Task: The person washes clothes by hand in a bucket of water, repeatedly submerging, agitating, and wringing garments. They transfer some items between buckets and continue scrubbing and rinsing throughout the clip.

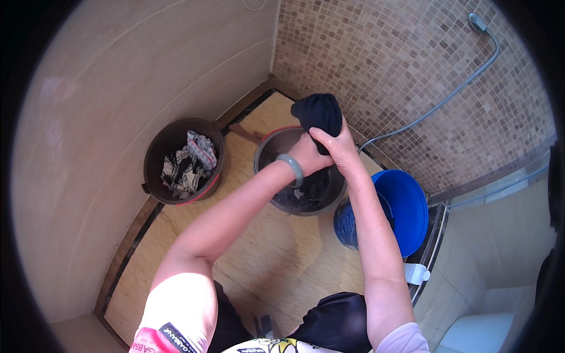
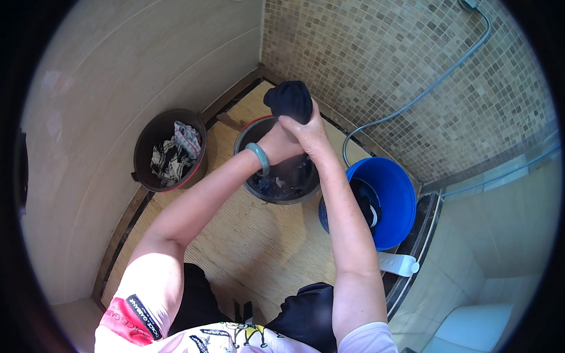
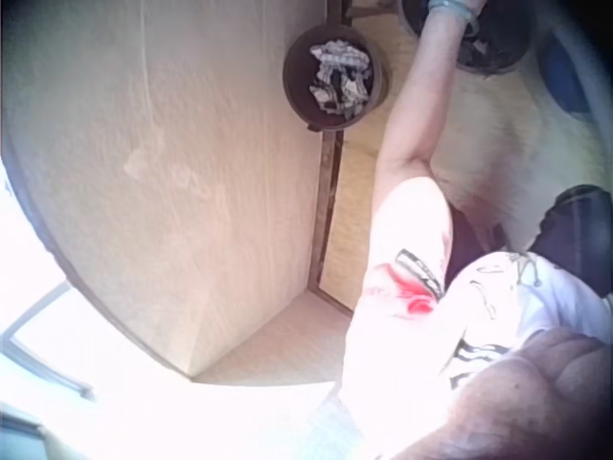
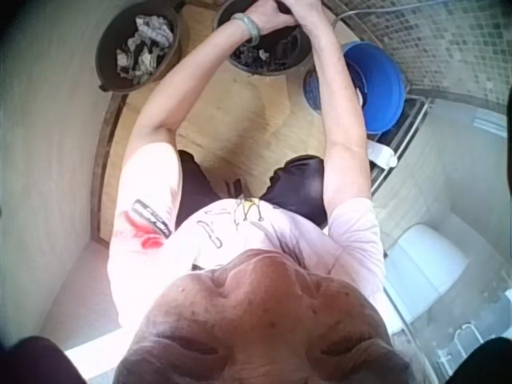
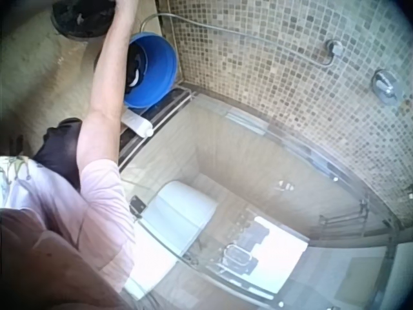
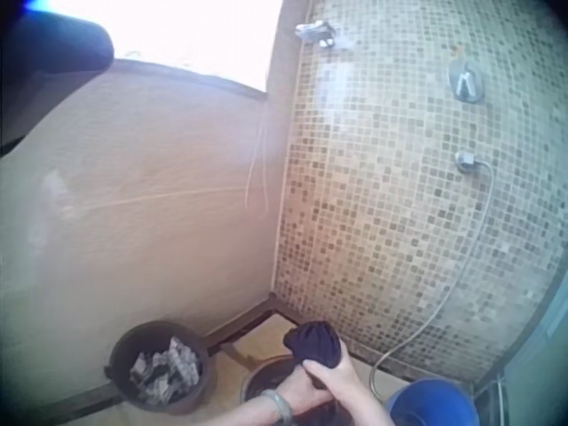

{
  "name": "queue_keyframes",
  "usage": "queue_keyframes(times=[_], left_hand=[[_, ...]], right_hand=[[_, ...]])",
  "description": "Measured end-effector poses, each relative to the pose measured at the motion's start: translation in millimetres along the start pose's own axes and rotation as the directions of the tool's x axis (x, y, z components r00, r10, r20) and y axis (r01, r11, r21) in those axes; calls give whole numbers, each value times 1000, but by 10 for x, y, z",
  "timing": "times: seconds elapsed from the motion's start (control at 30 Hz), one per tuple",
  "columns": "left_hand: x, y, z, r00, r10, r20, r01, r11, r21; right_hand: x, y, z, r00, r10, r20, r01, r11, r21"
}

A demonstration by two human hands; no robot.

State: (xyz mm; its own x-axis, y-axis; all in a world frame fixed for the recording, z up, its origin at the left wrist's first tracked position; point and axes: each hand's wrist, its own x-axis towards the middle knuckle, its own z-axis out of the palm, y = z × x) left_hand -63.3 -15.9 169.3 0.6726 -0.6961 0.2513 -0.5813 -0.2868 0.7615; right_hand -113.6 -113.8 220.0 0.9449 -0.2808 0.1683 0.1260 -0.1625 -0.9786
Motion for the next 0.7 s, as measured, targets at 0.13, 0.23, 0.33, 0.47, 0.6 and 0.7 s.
queue_keyframes(times=[0.13,0.23,0.33,0.47,0.6,0.7], left_hand=[[98,-179,-495,904,-145,401,260,933,-250],[97,-59,-788,822,-340,458,555,660,-506],[78,-355,-675,910,-317,267,397,480,-782],[103,-330,-473,974,-82,211,224,208,-952],[157,-203,-499,936,75,344,301,339,-891],[169,-76,-533,954,-56,295,277,542,-793]], right_hand=[[37,156,-168,995,103,0,-99,953,288],[-13,174,-280,977,211,12,-201,913,355],[-36,111,-181,932,318,177,-363,837,410],[-147,142,-32,831,391,394,-534,759,372],[-292,233,24,764,446,467,-622,702,346],[-322,268,73,778,447,442,-608,714,347]])
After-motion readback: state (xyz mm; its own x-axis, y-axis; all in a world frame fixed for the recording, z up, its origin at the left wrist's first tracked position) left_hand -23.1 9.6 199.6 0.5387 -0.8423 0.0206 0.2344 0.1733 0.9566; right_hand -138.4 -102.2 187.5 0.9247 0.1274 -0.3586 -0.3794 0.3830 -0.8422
